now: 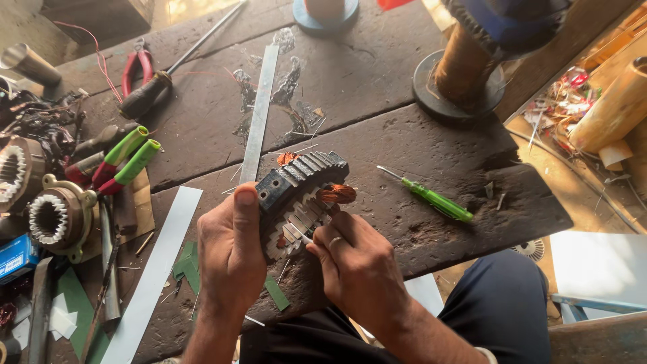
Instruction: The person works on a motor armature, using a screwdriver to adjust copper windings and inserting small white insulating pieces into the slots. The person rotates the armature to access different sections and continues adjusting the windings throughout the clip.
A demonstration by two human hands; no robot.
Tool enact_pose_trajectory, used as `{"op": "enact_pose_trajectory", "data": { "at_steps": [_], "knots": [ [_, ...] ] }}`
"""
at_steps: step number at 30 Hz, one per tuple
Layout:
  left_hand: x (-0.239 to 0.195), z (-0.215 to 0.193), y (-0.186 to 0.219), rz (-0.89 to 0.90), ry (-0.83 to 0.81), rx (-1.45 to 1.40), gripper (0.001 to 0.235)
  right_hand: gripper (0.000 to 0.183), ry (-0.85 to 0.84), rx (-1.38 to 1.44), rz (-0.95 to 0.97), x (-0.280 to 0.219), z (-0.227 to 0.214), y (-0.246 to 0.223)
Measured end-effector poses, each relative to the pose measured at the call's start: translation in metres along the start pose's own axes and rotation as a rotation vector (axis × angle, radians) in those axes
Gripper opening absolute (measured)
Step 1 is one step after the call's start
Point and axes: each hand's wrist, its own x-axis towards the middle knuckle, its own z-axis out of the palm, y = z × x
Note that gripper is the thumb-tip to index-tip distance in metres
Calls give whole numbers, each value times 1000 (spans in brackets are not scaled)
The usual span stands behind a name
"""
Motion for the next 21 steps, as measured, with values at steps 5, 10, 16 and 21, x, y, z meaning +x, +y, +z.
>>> {"op": "enact_pose_trajectory", "data": {
  "at_steps": [5,10,16,21],
  "knots": [
    [2,-1,4,-5,-6,-59,69,16,-19,52,-7,-3,-7,0],
    [3,0,6,124,1,-43,66,22,27,15,-178,-8,-15,7],
    [5,-2,5,100,57,59,65,18,-3,-44,-251,-5,-10,9],
    [3,1,2,79,82,42,67,18,-75,-24,-336,-1,-15,22]
  ]
}}
